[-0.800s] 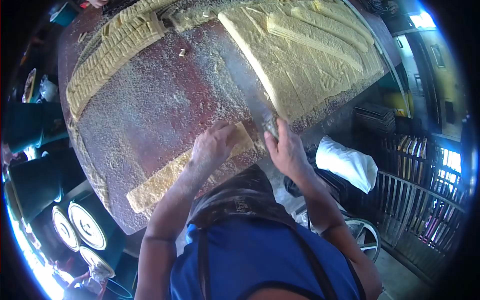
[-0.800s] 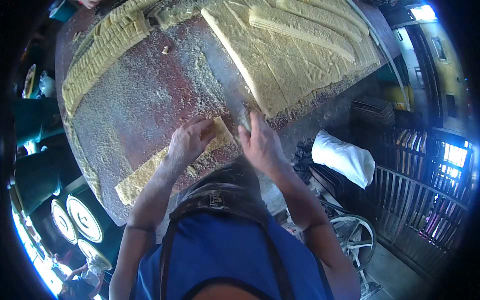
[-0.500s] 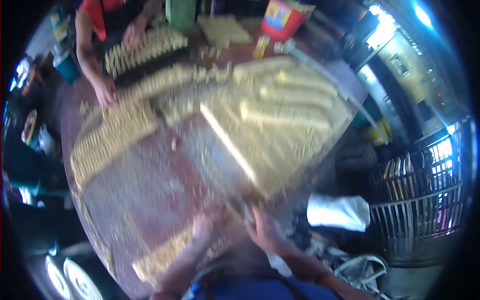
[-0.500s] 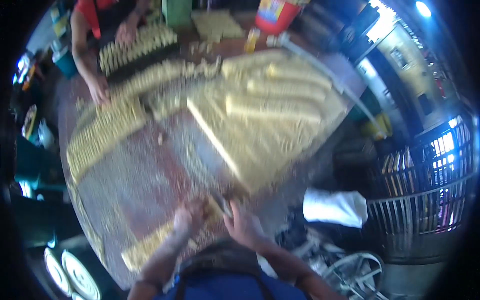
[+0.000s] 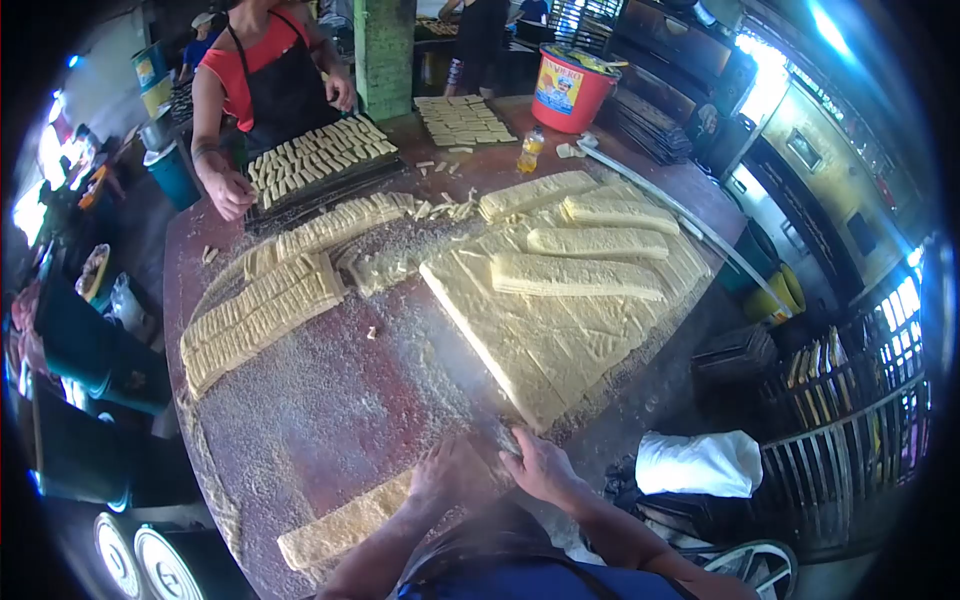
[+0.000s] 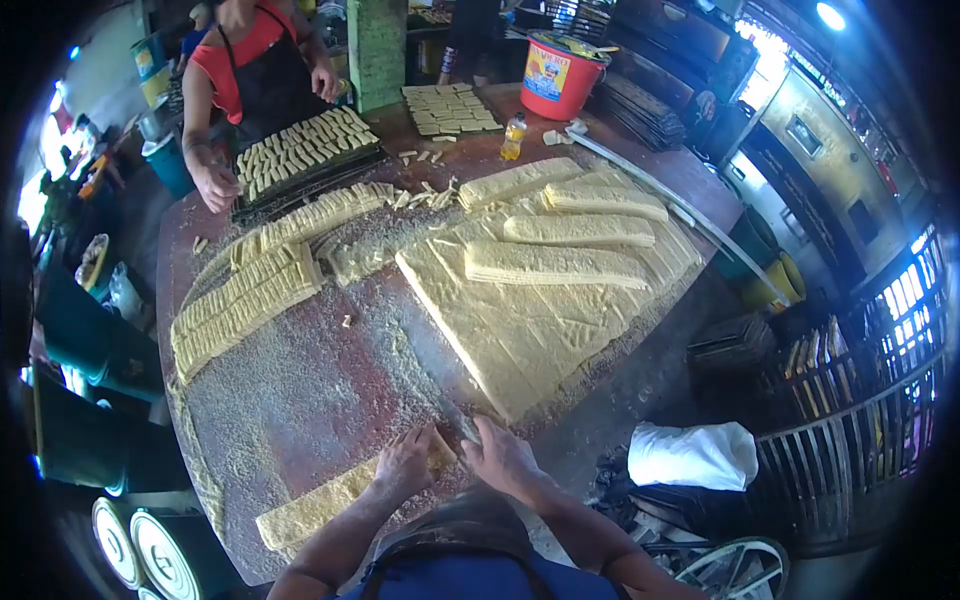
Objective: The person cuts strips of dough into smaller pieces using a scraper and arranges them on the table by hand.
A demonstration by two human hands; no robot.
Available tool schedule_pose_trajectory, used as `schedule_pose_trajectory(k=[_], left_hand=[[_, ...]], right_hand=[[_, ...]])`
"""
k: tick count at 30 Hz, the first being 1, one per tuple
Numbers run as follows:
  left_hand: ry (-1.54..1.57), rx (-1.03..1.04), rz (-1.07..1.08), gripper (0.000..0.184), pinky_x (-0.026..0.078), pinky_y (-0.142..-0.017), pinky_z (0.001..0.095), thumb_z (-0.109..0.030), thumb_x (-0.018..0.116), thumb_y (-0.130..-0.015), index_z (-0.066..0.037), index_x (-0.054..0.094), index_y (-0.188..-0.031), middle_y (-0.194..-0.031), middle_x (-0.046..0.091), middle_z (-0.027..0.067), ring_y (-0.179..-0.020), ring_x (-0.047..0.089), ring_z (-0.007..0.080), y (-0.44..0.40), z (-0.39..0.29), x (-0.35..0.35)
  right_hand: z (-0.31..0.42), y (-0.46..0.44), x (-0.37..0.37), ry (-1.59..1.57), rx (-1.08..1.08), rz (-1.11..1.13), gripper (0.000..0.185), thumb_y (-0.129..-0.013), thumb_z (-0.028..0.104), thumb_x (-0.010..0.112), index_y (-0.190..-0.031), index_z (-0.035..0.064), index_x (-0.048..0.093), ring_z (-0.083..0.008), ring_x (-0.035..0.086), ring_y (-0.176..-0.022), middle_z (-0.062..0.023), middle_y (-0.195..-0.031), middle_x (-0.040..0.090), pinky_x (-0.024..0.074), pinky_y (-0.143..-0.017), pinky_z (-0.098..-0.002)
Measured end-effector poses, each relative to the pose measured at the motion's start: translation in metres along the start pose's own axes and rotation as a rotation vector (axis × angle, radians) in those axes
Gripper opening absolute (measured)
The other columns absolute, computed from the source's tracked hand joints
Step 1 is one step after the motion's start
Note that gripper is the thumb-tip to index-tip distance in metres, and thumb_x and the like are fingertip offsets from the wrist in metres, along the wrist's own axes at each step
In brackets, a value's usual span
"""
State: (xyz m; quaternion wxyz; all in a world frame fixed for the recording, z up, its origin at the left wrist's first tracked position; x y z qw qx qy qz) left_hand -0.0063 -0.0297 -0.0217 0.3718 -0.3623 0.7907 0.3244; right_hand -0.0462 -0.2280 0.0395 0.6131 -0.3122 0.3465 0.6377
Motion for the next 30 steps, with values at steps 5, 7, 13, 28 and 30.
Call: schedule_pose_trajectory(k=[5, 7, 13, 28, 30], left_hand=[[0.011, -0.025, 0.026, 0.093, 0.047, -0.106, 0.0448, -0.024, 0.084, -0.072, -0.005, 0.037, -0.150, -0.139, 0.054, 0.0171, -0.130, 0.052, 0.0339, 0.000, -0.003, -0.004], [-0.002, -0.001, -0.011, 0.094, 0.047, -0.106, 0.0448, -0.026, 0.085, -0.072, -0.005, 0.037, -0.150, -0.139, 0.054, 0.0168, -0.130, 0.052, 0.0338, 0.003, 0.000, 0.001], [-0.025, 0.038, -0.027, 0.098, 0.047, -0.106, 0.0458, -0.032, 0.084, -0.073, -0.006, 0.033, -0.152, -0.139, 0.053, 0.0172, -0.130, 0.052, 0.0347, 0.004, 0.002, 0.005], [0.098, 0.129, 0.012, 0.086, 0.041, -0.111, 0.0489, -0.045, 0.074, -0.085, -0.004, 0.037, -0.150, -0.147, 0.047, 0.0205, -0.136, 0.047, 0.0370, 0.019, 0.014, -0.021], [0.066, 0.132, 0.011, 0.085, 0.041, -0.111, 0.0488, -0.045, 0.073, -0.085, -0.004, 0.037, -0.150, -0.147, 0.048, 0.0203, -0.136, 0.047, 0.0371, 0.018, 0.016, -0.015]], right_hand=[[-0.013, -0.017, -0.009, 0.007, 0.034, 0.178, 0.055, -0.098, 0.037, 0.057, -0.137, 0.0000, 0.046, -0.0454, 0.065, -0.104, -0.0270, -0.114, 0.067, 0.0523, -0.089, -0.0516], [-0.011, -0.024, -0.013, 0.016, 0.057, 0.215, 0.054, -0.098, 0.037, 0.056, -0.137, 0.0001, 0.047, -0.0447, 0.065, -0.106, -0.0262, -0.116, 0.066, 0.0521, -0.090, -0.0515], [-0.026, -0.016, 0.008, 0.040, 0.006, 0.138, 0.053, -0.098, 0.035, 0.057, -0.137, 0.0001, 0.047, -0.0432, 0.065, -0.106, -0.0256, -0.119, 0.065, 0.0524, -0.090, -0.0510], [-0.013, -0.003, 0.038, 0.170, 0.106, -0.010, 0.053, -0.098, 0.032, 0.057, -0.141, 0.0022, 0.046, -0.0412, 0.064, -0.111, -0.0247, -0.127, 0.063, 0.0523, -0.093, -0.0493], [-0.010, -0.001, 0.038, 0.176, 0.103, -0.024, 0.053, -0.098, 0.031, 0.057, -0.141, 0.0019, 0.045, -0.0417, 0.064, -0.110, -0.0248, -0.126, 0.063, 0.0522, -0.093, -0.0495]])
Point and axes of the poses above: each hand's wrist, its own y-axis away from the middle knuckle, its own x-axis out of the palm, z = x × y, the point moved 1 cm from there along -y, towards the middle knuckle
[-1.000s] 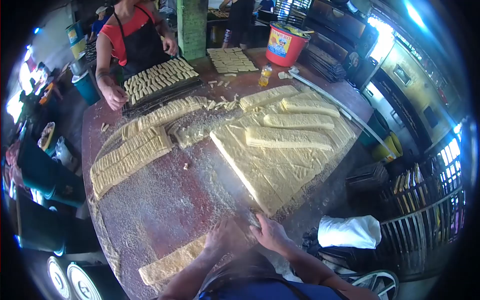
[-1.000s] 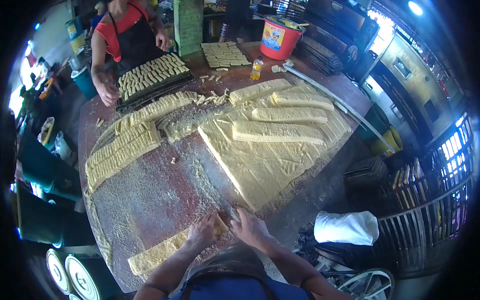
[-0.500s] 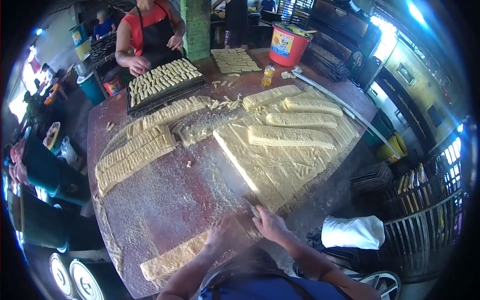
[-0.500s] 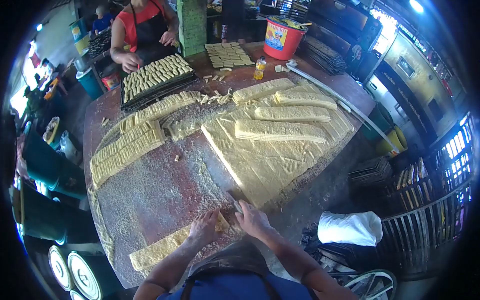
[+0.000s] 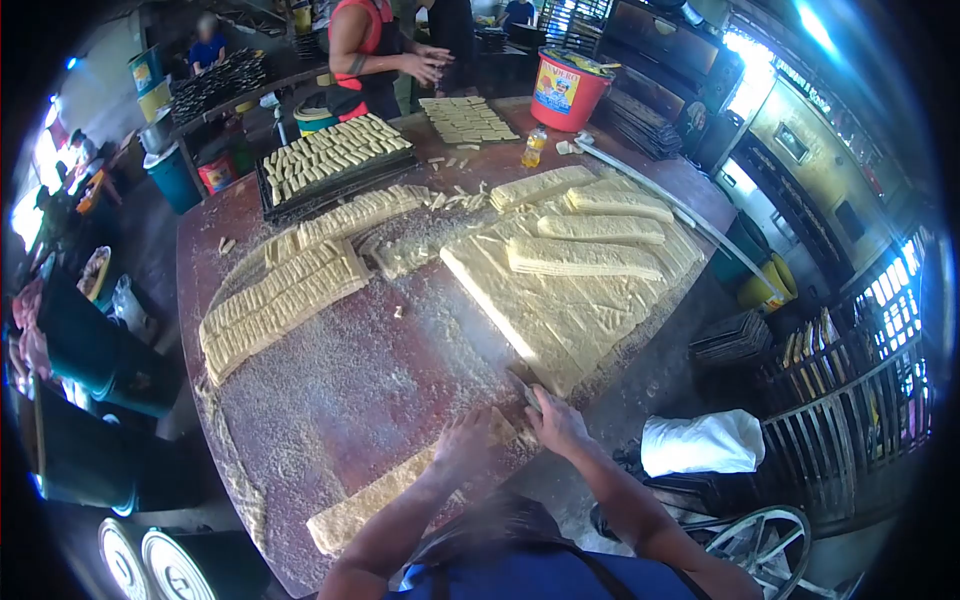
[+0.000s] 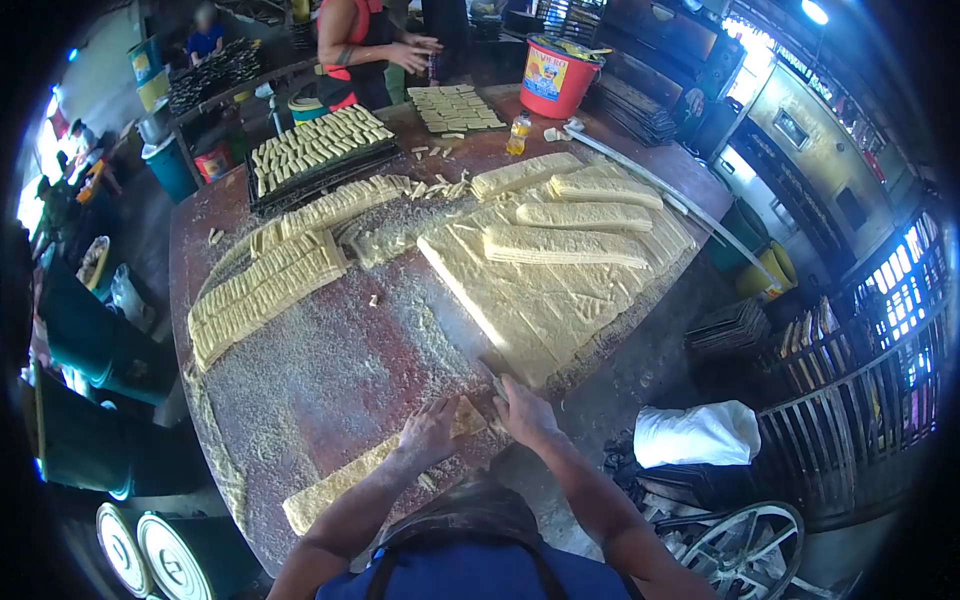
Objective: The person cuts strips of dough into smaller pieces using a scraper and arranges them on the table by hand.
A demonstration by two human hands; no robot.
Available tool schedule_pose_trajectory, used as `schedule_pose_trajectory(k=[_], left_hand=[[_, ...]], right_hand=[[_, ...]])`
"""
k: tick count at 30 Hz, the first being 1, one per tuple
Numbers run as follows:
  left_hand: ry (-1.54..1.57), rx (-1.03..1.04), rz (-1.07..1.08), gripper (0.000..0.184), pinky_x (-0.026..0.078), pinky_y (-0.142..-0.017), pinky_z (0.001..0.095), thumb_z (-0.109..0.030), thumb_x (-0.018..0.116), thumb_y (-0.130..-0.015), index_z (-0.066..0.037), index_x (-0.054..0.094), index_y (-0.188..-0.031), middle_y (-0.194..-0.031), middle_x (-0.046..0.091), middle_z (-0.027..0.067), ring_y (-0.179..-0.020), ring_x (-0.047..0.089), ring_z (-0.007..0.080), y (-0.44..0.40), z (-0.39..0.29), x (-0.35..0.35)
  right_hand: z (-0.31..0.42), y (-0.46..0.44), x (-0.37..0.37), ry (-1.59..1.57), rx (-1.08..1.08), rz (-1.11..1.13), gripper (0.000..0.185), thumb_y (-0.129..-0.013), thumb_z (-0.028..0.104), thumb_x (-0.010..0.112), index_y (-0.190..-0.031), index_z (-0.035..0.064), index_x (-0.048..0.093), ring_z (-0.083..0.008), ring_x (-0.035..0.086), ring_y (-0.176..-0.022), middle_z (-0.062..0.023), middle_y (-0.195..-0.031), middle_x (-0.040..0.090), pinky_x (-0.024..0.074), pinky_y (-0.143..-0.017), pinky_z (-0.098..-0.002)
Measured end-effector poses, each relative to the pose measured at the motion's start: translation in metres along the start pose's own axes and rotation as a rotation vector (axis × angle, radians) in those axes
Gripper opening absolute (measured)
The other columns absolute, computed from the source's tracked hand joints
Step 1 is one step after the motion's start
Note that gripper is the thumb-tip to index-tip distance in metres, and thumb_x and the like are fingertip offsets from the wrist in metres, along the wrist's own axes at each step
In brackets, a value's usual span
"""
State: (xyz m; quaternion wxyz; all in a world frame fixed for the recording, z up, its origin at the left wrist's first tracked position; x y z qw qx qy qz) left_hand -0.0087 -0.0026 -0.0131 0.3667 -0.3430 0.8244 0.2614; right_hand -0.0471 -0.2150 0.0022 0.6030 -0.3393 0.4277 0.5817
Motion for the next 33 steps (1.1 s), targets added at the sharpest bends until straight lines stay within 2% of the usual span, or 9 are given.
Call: schedule_pose_trajectory(k=[5, 8, 10, 12, 14, 23, 27, 30, 33], left_hand=[[-0.002, -0.011, 0.022, 0.086, 0.042, -0.111, 0.0486, -0.046, 0.072, -0.086, -0.004, 0.036, -0.151, -0.149, 0.046, 0.0196, -0.135, 0.047, 0.0379, 0.000, 0.001, 0.001], [-0.009, -0.034, 0.005, 0.083, 0.044, -0.108, 0.0477, -0.048, 0.072, -0.086, -0.004, 0.040, -0.149, -0.146, 0.050, 0.0193, -0.132, 0.052, 0.0367, -0.005, 0.007, 0.000], [0.075, 0.000, -0.108, 0.078, 0.047, -0.106, 0.0459, -0.047, 0.074, -0.085, -0.005, 0.047, -0.146, -0.140, 0.057, 0.0185, -0.127, 0.057, 0.0340, -0.008, 0.023, 0.020], [0.148, -0.024, -0.131, 0.074, 0.049, -0.104, 0.0444, -0.044, 0.077, -0.083, -0.007, 0.052, -0.142, -0.134, 0.062, 0.0175, -0.124, 0.060, 0.0322, -0.008, 0.016, 0.010], [0.181, -0.005, -0.190, 0.067, 0.048, -0.104, 0.0443, -0.040, 0.078, -0.084, -0.008, 0.056, -0.138, -0.135, 0.062, 0.0159, -0.125, 0.059, 0.0321, -0.005, 0.014, 0.002], [0.087, -0.094, -0.247, 0.042, 0.050, -0.098, 0.0446, -0.023, 0.078, -0.085, -0.008, 0.068, -0.123, -0.121, 0.067, 0.0122, -0.120, 0.060, 0.0330, -0.012, 0.001, -0.012], [0.305, -0.196, -0.189, 0.035, 0.056, -0.083, 0.0406, -0.012, 0.075, -0.084, -0.007, 0.069, -0.118, -0.117, 0.067, 0.0130, -0.099, 0.070, 0.0316, -0.016, -0.004, -0.008], [0.284, -0.157, -0.220, 0.030, 0.058, -0.077, 0.0389, -0.007, 0.073, -0.085, -0.005, 0.070, -0.114, -0.113, 0.067, 0.0125, -0.089, 0.072, 0.0313, -0.016, -0.001, -0.005], [0.327, -0.127, -0.216, 0.025, 0.058, -0.076, 0.0392, -0.005, 0.071, -0.085, -0.005, 0.070, -0.110, -0.109, 0.069, 0.0112, -0.089, 0.072, 0.0316, -0.017, 0.004, -0.002]], right_hand=[[-0.002, -0.001, -0.004, -0.013, -0.046, -0.025, 0.053, -0.098, 0.031, 0.057, -0.139, 0.0003, 0.045, -0.0426, 0.063, -0.111, -0.0254, -0.124, 0.062, 0.0515, -0.093, -0.0501], [-0.013, -0.002, 0.003, 0.008, -0.082, -0.008, 0.055, -0.097, 0.032, 0.061, -0.139, -0.0008, 0.047, -0.0437, 0.062, -0.113, -0.0282, -0.127, 0.061, 0.0515, -0.094, -0.0496], [-0.025, -0.006, 0.014, 0.024, -0.122, -0.069, 0.055, -0.096, 0.032, 0.062, -0.137, -0.0017, 0.048, -0.0447, 0.064, -0.108, -0.0292, -0.120, 0.064, 0.0527, -0.090, -0.0500], [-0.016, -0.007, 0.000, -0.020, -0.093, -0.037, 0.050, -0.097, 0.031, 0.062, -0.132, -0.0036, 0.050, -0.0472, 0.066, -0.094, -0.0304, -0.103, 0.067, 0.0538, -0.081, -0.0524], [-0.007, -0.004, -0.009, -0.034, -0.144, -0.106, 0.044, -0.098, 0.027, 0.059, -0.128, -0.0048, 0.050, -0.0473, 0.066, -0.092, -0.0299, -0.101, 0.067, 0.0540, -0.079, -0.0520], [0.017, 0.010, -0.030, -0.194, -0.052, 0.119, 0.041, -0.098, 0.026, 0.057, -0.127, -0.0027, 0.047, -0.0473, 0.067, -0.082, -0.0274, -0.098, 0.067, 0.0551, -0.072, -0.0542], [0.038, 0.029, -0.032, -0.224, -0.042, 0.198, 0.042, -0.098, 0.026, 0.058, -0.128, -0.0010, 0.045, -0.0473, 0.067, -0.075, -0.0257, -0.094, 0.067, 0.0546, -0.067, -0.0555], [0.048, 0.037, -0.030, -0.162, -0.016, 0.217, 0.044, -0.098, 0.024, 0.058, -0.128, -0.0033, 0.045, -0.0476, 0.067, -0.079, -0.0280, -0.095, 0.066, 0.0542, -0.068, -0.0536], [0.053, 0.038, -0.033, -0.149, 0.026, 0.258, 0.044, -0.097, 0.023, 0.059, -0.128, -0.0062, 0.046, -0.0476, 0.067, -0.081, -0.0303, -0.094, 0.065, 0.0541, -0.068, -0.0521]])
Point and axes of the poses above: each hand's wrist, its own y-axis away from the middle knuckle, its own x-axis out of the palm, z = x × y, the point moved 1 cm from there along -y, towards the middle knuckle
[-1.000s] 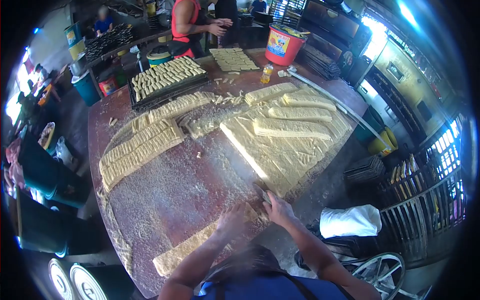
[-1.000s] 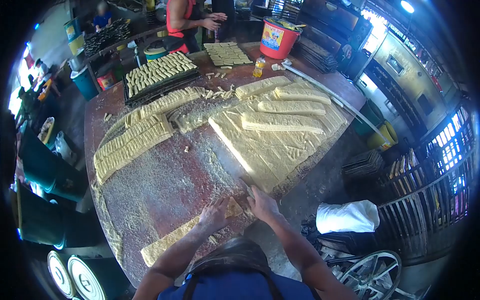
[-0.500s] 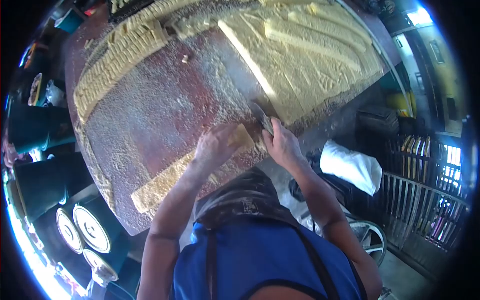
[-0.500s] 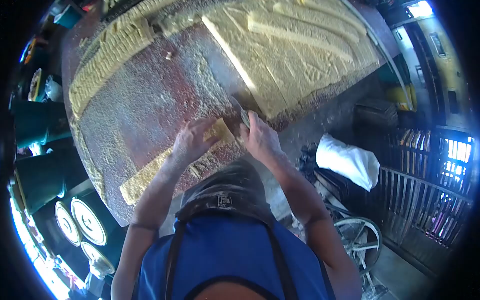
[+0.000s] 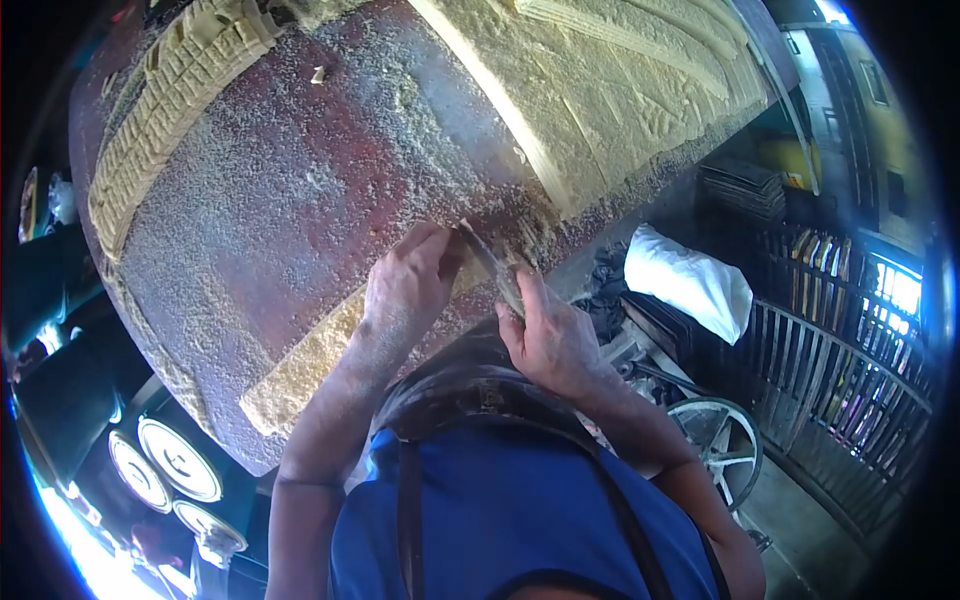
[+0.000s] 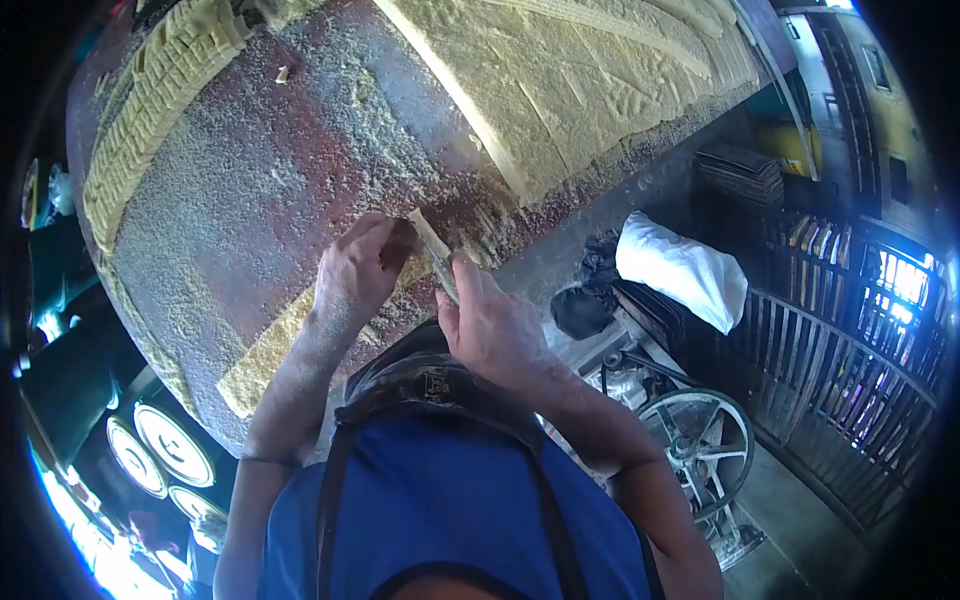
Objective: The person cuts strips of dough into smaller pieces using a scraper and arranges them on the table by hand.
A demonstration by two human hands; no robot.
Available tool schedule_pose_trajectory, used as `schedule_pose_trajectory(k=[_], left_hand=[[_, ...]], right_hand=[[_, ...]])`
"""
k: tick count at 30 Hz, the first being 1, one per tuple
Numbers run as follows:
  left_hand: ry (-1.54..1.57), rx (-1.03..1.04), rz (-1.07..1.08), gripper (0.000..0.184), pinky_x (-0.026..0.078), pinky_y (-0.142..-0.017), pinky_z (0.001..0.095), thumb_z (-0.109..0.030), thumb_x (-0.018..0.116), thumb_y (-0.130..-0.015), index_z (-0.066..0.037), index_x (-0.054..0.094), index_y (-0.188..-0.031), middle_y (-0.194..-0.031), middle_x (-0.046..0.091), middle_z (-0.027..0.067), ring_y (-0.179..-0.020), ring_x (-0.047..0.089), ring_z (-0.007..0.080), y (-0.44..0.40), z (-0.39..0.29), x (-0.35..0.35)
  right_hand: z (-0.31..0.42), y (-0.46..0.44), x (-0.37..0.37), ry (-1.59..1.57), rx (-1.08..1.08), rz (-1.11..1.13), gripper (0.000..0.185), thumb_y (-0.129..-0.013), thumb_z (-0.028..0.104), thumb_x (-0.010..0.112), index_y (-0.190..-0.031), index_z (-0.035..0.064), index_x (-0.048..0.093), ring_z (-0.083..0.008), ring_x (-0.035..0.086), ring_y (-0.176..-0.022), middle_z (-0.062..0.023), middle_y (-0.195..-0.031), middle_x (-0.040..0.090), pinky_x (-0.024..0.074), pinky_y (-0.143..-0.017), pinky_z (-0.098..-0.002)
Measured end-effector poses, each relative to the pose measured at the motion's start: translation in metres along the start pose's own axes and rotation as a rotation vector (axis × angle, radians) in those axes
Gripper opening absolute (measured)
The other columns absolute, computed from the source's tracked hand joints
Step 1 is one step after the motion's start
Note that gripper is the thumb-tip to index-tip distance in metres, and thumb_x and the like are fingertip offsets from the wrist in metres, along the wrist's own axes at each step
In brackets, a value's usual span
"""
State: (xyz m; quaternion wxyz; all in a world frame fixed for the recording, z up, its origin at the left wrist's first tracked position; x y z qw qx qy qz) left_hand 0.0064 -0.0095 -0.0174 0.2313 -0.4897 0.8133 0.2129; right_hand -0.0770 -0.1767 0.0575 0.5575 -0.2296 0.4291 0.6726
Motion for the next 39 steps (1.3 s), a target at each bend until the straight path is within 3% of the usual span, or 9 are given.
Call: schedule_pose_trajectory(k=[8, 13, 17, 20, 22, 24, 31, 33, 39], left_hand=[[0.042, -0.019, 0.027, 0.018, 0.057, -0.075, 0.0400, -0.002, 0.070, -0.083, -0.004, 0.069, -0.102, -0.100, 0.069, 0.0114, -0.089, 0.071, 0.0320, -0.002, -0.001, -0.002], [-0.038, -0.108, 0.065, 0.017, 0.056, -0.074, 0.0411, -0.004, 0.072, -0.084, -0.005, 0.069, -0.100, -0.098, 0.068, 0.0121, -0.086, 0.071, 0.0329, 0.001, -0.006, -0.002], [0.035, -0.074, 0.024, 0.018, 0.056, -0.073, 0.0413, -0.007, 0.072, -0.084, -0.005, 0.069, -0.102, -0.100, 0.068, 0.0128, -0.086, 0.071, 0.0331, 0.000, 0.001, -0.005], [0.067, -0.040, -0.044, 0.023, 0.056, -0.074, 0.0408, -0.008, 0.072, -0.084, -0.005, 0.069, -0.107, -0.104, 0.069, 0.0136, -0.085, 0.071, 0.0318, 0.007, 0.004, -0.007], [0.064, -0.026, -0.072, 0.025, 0.056, -0.074, 0.0407, -0.008, 0.072, -0.084, -0.004, 0.070, -0.109, -0.106, 0.069, 0.0140, -0.085, 0.072, 0.0309, 0.012, 0.008, -0.008], [0.051, -0.046, -0.050, 0.030, 0.057, -0.075, 0.0393, -0.009, 0.074, -0.084, -0.003, 0.069, -0.113, -0.110, 0.068, 0.0145, -0.086, 0.073, 0.0297, 0.013, 0.011, -0.009], [0.062, 0.038, -0.076, 0.016, 0.057, -0.071, 0.0404, -0.008, 0.074, -0.084, -0.003, 0.070, -0.099, -0.096, 0.070, 0.0124, -0.083, 0.072, 0.0315, 0.009, 0.012, -0.010], [0.068, 0.009, -0.039, 0.015, 0.056, -0.071, 0.0406, -0.008, 0.073, -0.085, -0.003, 0.070, -0.098, -0.096, 0.069, 0.0127, -0.083, 0.072, 0.0319, 0.008, 0.016, -0.008], [0.032, -0.053, 0.004, 0.015, 0.057, -0.072, 0.0393, -0.005, 0.070, -0.085, -0.004, 0.071, -0.101, -0.098, 0.070, 0.0124, -0.084, 0.072, 0.0313, 0.014, 0.008, -0.014]], right_hand=[[0.018, -0.010, -0.019, 0.012, 0.062, 0.201, 0.046, -0.097, 0.019, 0.059, -0.130, -0.0071, 0.043, -0.0473, 0.067, -0.079, -0.0286, -0.088, 0.066, 0.0542, -0.068, -0.0523], [-0.011, -0.047, 0.038, 0.002, 0.044, 0.115, 0.030, -0.095, 0.016, 0.059, -0.115, -0.0022, 0.046, -0.0461, 0.067, -0.077, -0.0284, -0.081, 0.065, 0.0535, -0.064, -0.0511], [-0.003, -0.046, 0.030, 0.051, -0.027, 0.066, 0.025, -0.095, 0.015, 0.059, -0.110, -0.0002, 0.045, -0.0453, 0.067, -0.074, -0.0281, -0.081, 0.065, 0.0534, -0.061, -0.0499], [0.007, -0.040, 0.001, -0.029, 0.073, 0.148, 0.028, -0.095, 0.017, 0.059, -0.110, -0.0008, 0.045, -0.0467, 0.068, -0.075, -0.0273, -0.087, 0.066, 0.0546, -0.065, -0.0540], [0.017, -0.023, -0.007, -0.069, -0.034, 0.001, 0.027, -0.096, 0.016, 0.060, -0.110, -0.0017, 0.045, -0.0454, 0.066, -0.069, -0.0274, -0.079, 0.064, 0.0522, -0.056, -0.0492], [0.022, -0.016, -0.002, -0.057, 0.049, 0.077, 0.030, -0.096, 0.017, 0.061, -0.111, -0.0031, 0.045, -0.0467, 0.066, -0.070, -0.0273, -0.078, 0.064, 0.0521, -0.058, -0.0512], [0.029, -0.011, -0.002, 0.041, 0.112, 0.182, 0.034, -0.095, 0.019, 0.061, -0.115, -0.0032, 0.045, -0.0509, 0.065, -0.074, -0.0301, -0.080, 0.064, 0.0517, -0.065, -0.0568], [0.031, -0.024, -0.001, -0.040, 0.152, 0.260, 0.027, -0.097, 0.020, 0.057, -0.111, 0.0000, 0.044, -0.0512, 0.066, -0.083, -0.0281, -0.086, 0.066, 0.0509, -0.075, -0.0604], [0.009, -0.048, 0.039, -0.013, 0.114, 0.174, 0.030, -0.094, 0.018, 0.059, -0.114, -0.0003, 0.045, -0.0493, 0.067, -0.082, -0.0298, -0.083, 0.066, 0.0527, -0.075, -0.0569]])
Point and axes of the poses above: each hand's wrist, its own y-axis away from the middle knuckle, its own x-axis out of the palm, z = x × y, the point moved 1 cm from there along -y, towards the middle knuckle
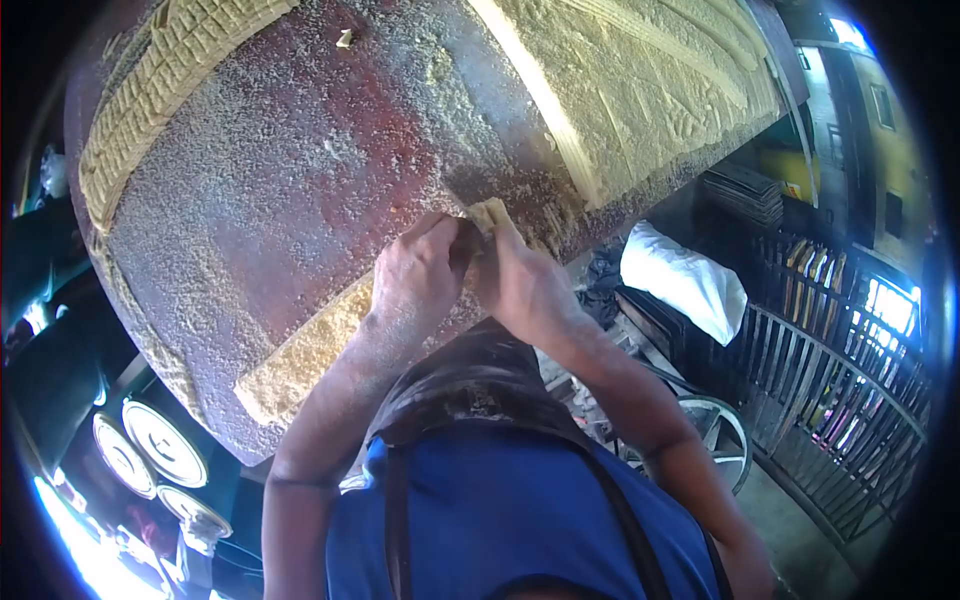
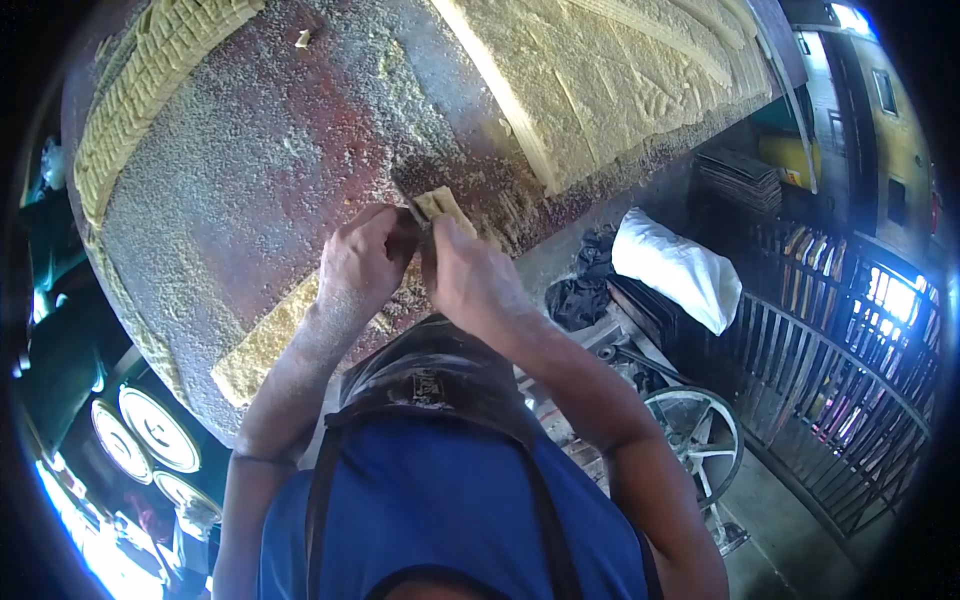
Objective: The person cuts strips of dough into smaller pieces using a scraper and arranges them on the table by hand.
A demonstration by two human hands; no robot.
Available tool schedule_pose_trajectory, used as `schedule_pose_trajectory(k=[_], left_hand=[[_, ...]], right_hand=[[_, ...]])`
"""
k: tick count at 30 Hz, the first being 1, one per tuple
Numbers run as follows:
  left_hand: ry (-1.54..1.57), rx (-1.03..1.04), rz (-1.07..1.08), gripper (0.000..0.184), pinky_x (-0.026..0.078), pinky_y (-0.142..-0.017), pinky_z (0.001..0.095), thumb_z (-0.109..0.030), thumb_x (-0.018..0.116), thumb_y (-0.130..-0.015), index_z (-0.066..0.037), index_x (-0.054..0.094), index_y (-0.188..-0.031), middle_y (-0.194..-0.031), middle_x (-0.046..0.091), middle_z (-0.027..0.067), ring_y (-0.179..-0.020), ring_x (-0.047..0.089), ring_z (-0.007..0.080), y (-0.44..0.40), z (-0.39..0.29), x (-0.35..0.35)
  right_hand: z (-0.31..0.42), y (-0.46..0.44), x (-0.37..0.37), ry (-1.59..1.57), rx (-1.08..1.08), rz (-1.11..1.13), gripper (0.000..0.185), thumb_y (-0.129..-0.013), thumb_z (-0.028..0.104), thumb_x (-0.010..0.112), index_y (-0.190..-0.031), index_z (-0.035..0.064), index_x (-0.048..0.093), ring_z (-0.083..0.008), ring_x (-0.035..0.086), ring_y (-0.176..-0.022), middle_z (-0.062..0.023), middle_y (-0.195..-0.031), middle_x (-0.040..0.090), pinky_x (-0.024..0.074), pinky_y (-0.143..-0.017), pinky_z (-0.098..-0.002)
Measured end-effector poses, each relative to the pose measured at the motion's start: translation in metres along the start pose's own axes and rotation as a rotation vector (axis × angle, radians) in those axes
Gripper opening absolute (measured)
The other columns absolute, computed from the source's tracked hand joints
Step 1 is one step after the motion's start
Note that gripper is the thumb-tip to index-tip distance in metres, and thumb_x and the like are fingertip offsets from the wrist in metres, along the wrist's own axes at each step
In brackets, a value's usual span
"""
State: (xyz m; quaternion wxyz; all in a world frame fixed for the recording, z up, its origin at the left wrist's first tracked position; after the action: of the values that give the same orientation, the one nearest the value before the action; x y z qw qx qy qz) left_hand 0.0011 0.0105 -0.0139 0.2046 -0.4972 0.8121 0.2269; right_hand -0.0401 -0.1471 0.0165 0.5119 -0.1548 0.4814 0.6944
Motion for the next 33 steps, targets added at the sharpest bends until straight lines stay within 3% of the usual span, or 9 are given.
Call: schedule_pose_trajectory(k=[7, 9, 13, 16, 20, 25, 27, 30, 33], left_hand=[[0.018, -0.016, -0.080, 0.019, 0.059, -0.074, 0.0365, -0.005, 0.071, -0.084, -0.005, 0.071, -0.103, -0.102, 0.072, 0.0106, -0.087, 0.073, 0.0289, 0.007, 0.010, -0.003], [-0.005, -0.003, -0.061, 0.019, 0.059, -0.074, 0.0366, -0.005, 0.071, -0.084, -0.005, 0.072, -0.103, -0.102, 0.072, 0.0104, -0.087, 0.073, 0.0286, 0.007, 0.013, -0.002], [0.047, 0.016, -0.061, 0.016, 0.058, -0.074, 0.0388, -0.005, 0.071, -0.084, -0.005, 0.072, -0.100, -0.100, 0.071, 0.0108, -0.086, 0.073, 0.0297, 0.007, 0.016, 0.000], [0.027, -0.043, -0.022, 0.015, 0.057, -0.075, 0.0396, -0.006, 0.072, -0.083, -0.005, 0.072, -0.099, -0.099, 0.071, 0.0112, -0.086, 0.072, 0.0306, 0.006, 0.010, -0.003], [0.025, -0.019, -0.032, 0.018, 0.057, -0.076, 0.0395, -0.007, 0.072, -0.083, -0.006, 0.072, -0.101, -0.101, 0.071, 0.0105, -0.086, 0.072, 0.0309, 0.009, 0.014, -0.005], [0.027, 0.006, -0.137, 0.021, 0.058, -0.075, 0.0388, -0.008, 0.073, -0.083, -0.004, 0.071, -0.104, -0.103, 0.072, 0.0104, -0.086, 0.073, 0.0299, 0.018, 0.017, -0.011], [0.083, 0.026, -0.030, 0.021, 0.057, -0.074, 0.0425, -0.009, 0.072, -0.085, -0.002, 0.069, -0.105, -0.103, 0.069, 0.0131, -0.088, 0.071, 0.0346, 0.018, 0.021, -0.012], [0.107, 0.046, -0.086, 0.017, 0.057, -0.074, 0.0429, -0.008, 0.071, -0.085, -0.002, 0.068, -0.100, -0.101, 0.069, 0.0134, -0.087, 0.071, 0.0354, 0.017, 0.021, -0.011], [0.068, -0.005, -0.001, 0.018, 0.058, -0.077, 0.0397, -0.004, 0.071, -0.084, -0.004, 0.072, -0.102, -0.103, 0.071, 0.0114, -0.090, 0.072, 0.0307, 0.014, 0.021, -0.014]], right_hand=[[0.015, 0.040, -0.021, -0.015, -0.087, -0.070, 0.030, -0.097, 0.021, 0.059, -0.111, -0.0002, 0.043, -0.0484, 0.067, -0.073, -0.0278, -0.079, 0.066, 0.0532, -0.065, -0.0570], [0.017, 0.041, -0.015, 0.049, -0.108, -0.063, 0.033, -0.096, 0.018, 0.061, -0.110, -0.0065, 0.044, -0.0466, 0.065, -0.064, -0.0267, -0.069, 0.061, 0.0510, -0.055, -0.0514], [0.032, 0.035, -0.029, -0.009, 0.022, 0.081, 0.028, -0.095, 0.017, 0.060, -0.110, -0.0005, 0.044, -0.0502, 0.067, -0.077, -0.0298, -0.079, 0.066, 0.0526, -0.068, -0.0591], [0.009, -0.009, 0.016, 0.040, -0.020, -0.012, 0.028, -0.093, 0.015, 0.061, -0.108, -0.0015, 0.045, -0.0501, 0.067, -0.076, -0.0295, -0.079, 0.066, 0.0531, -0.067, -0.0580], [0.011, -0.003, 0.008, 0.045, -0.108, -0.076, 0.028, -0.091, 0.014, 0.062, -0.107, -0.0022, 0.045, -0.0492, 0.067, -0.074, -0.0289, -0.078, 0.065, 0.0538, -0.066, -0.0573], [0.029, 0.036, -0.014, -0.065, -0.043, -0.030, 0.028, -0.095, 0.019, 0.060, -0.106, -0.0011, 0.045, -0.0475, 0.069, -0.073, -0.0262, -0.073, 0.065, 0.0539, -0.066, -0.0574], [0.034, 0.044, -0.014, -0.004, -0.032, -0.013, 0.027, -0.097, 0.020, 0.059, -0.105, -0.0008, 0.044, -0.0479, 0.068, -0.071, -0.0265, -0.071, 0.065, 0.0538, -0.064, -0.0568], [0.042, 0.048, -0.023, 0.031, 0.058, 0.101, 0.026, -0.095, 0.018, 0.059, -0.105, -0.0008, 0.044, -0.0510, 0.067, -0.073, -0.0298, -0.075, 0.065, 0.0527, -0.067, -0.0585], [0.023, 0.010, 0.014, 0.021, -0.002, 0.059, 0.026, -0.093, 0.015, 0.060, -0.105, -0.0008, 0.044, -0.0512, 0.066, -0.074, -0.0300, -0.075, 0.065, 0.0528, -0.067, -0.0582]])
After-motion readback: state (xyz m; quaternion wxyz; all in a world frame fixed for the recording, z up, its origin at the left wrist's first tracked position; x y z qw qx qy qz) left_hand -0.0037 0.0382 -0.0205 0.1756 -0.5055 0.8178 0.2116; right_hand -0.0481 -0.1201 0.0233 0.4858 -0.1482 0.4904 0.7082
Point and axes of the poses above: each hand's wrist, its own y-axis away from the middle knuckle, its own x-axis out of the palm, z = x × y, the point moved 1 cm from there along -y, towards the middle knuckle
